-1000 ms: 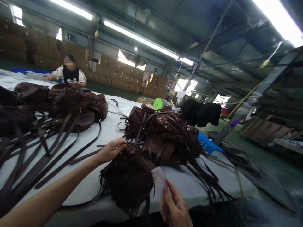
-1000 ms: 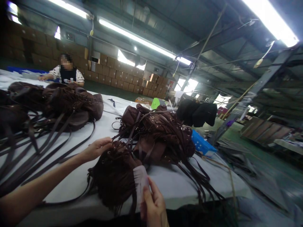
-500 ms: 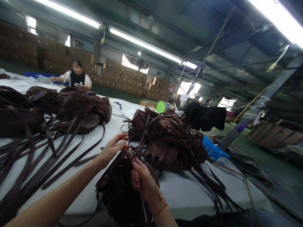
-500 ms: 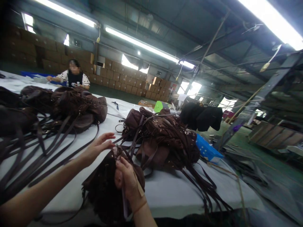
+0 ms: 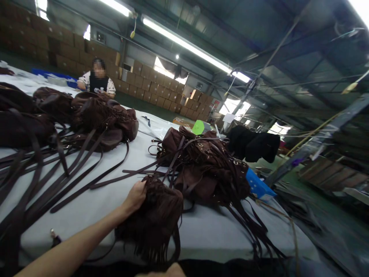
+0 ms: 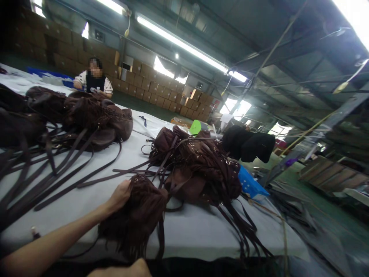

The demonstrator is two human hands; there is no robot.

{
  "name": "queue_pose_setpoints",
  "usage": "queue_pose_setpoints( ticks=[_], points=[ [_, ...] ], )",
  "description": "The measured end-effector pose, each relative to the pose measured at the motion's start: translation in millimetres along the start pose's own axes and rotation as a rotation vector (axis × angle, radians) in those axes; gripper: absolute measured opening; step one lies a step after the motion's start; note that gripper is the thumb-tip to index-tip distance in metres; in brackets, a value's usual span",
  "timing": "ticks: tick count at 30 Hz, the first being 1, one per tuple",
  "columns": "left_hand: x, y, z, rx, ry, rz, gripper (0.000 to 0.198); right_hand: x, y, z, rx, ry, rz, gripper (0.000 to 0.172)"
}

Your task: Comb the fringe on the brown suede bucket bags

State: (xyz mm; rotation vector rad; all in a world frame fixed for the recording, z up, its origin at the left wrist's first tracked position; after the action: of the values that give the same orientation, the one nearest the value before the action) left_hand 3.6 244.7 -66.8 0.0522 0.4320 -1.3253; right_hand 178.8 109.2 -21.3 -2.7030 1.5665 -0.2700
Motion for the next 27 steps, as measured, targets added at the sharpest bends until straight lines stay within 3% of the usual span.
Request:
queue_pose_setpoints(
  ticks=[3, 6, 9, 12, 15, 19, 23, 27],
  points=[
    [0, -4.9, 0, 0.118, -0.052, 0.001, 0.04, -6, -32, 6, 0.21, -0.055, 0.218, 0.052],
    [11, -13.1, -8, 0.353, -0.264, 0.088, 0.05, -17, -63, 23, 0.495, -0.099, 0.446, 0.049],
    [26, -21.6, -25, 0.542, -0.456, 0.211, 0.05, -19, -73, 52, 0.636, -0.11, 0.473, 0.047],
    [35, -22.7, -34, 0.722, -0.52, 0.234, 0.049, -11, -78, 59, 0.696, -0.164, 0.435, 0.044],
    [39, -18.3, -25, 0.892, -0.506, 0.181, 0.047, -5, -100, 23, 0.719, -0.236, 0.565, 0.044],
    [37, -12.6, 15, 0.984, -0.347, 0.056, 0.049, -27, -118, -48, 0.907, -0.199, 0.666, 0.035],
    [29, -3.1, 46, 0.969, -0.264, -0.062, 0.051, -55, -91, -84, 1.091, -0.246, 0.612, 0.029],
    [17, -8.1, 39, 1.048, -0.325, -0.012, 0.05, -35, -23, -63, 1.001, -0.514, 0.301, 0.034]
  ],
)
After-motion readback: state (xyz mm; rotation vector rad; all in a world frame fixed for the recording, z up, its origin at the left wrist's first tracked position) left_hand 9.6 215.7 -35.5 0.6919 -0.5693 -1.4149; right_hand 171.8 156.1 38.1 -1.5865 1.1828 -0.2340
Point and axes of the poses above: each hand's wrist, its own x-axis away from the middle knuckle, its own y-axis out of the palm, z = x × y, the point moved 8 cm from there along -x, towards the middle knuckle, and after that the axes turned 1 degree about -y, right-handed, at the moved point
